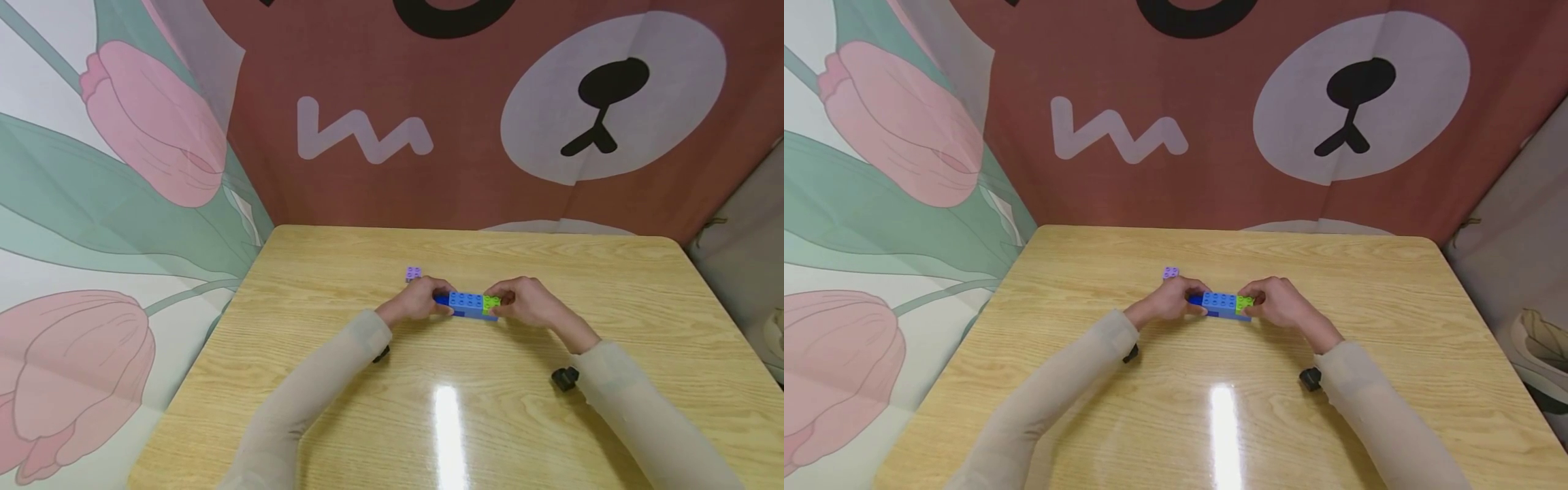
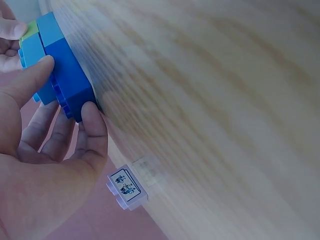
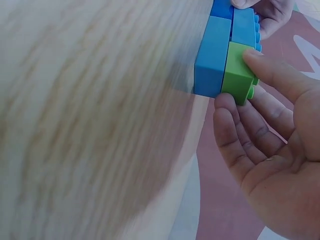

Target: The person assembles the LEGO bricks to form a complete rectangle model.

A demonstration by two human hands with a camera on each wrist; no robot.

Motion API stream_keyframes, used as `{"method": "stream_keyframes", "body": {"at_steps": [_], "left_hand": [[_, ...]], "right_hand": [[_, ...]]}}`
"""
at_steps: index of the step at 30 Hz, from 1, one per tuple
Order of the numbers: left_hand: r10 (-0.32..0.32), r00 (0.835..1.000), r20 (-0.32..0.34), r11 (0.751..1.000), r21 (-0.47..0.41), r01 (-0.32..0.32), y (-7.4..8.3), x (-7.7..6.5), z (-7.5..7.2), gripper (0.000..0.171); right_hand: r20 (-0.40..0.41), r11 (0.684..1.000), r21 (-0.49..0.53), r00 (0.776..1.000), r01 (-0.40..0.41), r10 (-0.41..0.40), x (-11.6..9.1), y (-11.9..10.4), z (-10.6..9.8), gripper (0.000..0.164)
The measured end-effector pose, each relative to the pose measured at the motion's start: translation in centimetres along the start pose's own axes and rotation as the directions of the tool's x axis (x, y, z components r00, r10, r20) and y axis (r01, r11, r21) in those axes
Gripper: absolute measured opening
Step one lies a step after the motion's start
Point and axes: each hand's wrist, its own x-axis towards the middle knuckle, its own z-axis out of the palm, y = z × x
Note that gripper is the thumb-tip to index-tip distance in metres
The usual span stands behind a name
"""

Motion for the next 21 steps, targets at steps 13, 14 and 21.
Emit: {"method": "stream_keyframes", "body": {"at_steps": [13,14,21], "left_hand": [[-0.001,1.000,0.002,1.000,0.024,0.001,0.32,-0.09,-0.06,0.038],[0.001,1.000,0.002,1.000,0.026,-0.001,0.30,-0.08,-0.07,0.039],[0.019,1.000,0.008,1.000,0.017,-0.019,-0.07,0.00,0.02,0.040]], "right_hand": [[-0.021,1.000,0.008,1.000,0.006,-0.006,-0.25,0.62,0.48,0.038],[-0.020,1.000,0.011,1.000,0.006,-0.006,-0.26,0.63,0.48,0.039],[-0.015,0.999,0.038,1.000,0.002,-0.002,-0.37,0.60,0.55,0.038]]}}
